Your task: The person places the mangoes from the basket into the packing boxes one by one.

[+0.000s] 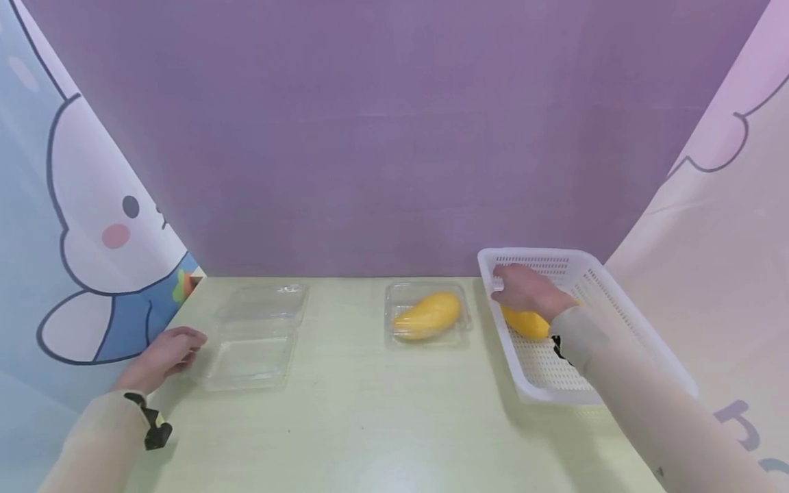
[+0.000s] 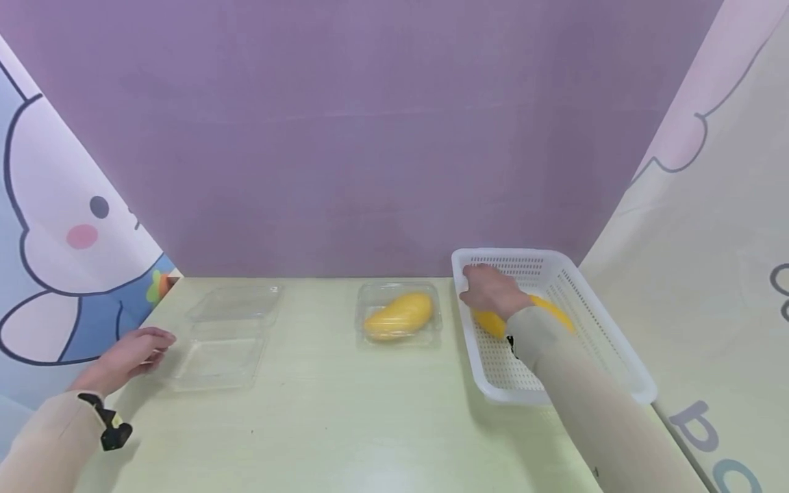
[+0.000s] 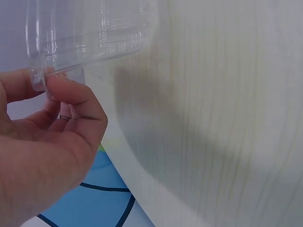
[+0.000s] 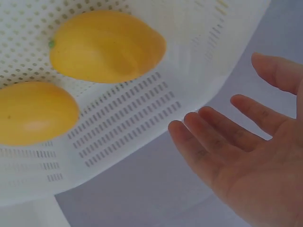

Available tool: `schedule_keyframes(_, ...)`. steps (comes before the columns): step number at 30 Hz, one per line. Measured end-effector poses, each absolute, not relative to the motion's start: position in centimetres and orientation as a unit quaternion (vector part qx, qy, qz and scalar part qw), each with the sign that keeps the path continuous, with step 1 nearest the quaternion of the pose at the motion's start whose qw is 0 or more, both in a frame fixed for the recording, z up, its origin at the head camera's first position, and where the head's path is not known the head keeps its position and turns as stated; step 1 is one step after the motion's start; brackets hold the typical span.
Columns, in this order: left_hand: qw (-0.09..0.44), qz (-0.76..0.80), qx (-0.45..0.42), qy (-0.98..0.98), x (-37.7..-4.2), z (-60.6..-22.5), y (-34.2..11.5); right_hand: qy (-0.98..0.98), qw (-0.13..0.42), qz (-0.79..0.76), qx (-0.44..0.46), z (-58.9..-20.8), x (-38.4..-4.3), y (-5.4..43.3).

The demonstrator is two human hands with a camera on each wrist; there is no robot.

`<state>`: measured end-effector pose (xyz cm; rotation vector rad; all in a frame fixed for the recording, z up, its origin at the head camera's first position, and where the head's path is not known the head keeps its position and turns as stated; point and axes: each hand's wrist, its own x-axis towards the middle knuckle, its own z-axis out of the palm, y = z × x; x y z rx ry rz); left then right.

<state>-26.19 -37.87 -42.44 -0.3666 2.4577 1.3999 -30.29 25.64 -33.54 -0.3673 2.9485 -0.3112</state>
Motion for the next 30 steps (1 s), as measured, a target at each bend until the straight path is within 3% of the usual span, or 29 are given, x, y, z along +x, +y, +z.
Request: schedule_keyframes(30,0.140,0.462,-0.077,0.872,-26.1,-42.8,-35.9,0.961,0.202,-0.186,-0.044,-36.9,-30.7,29.3)
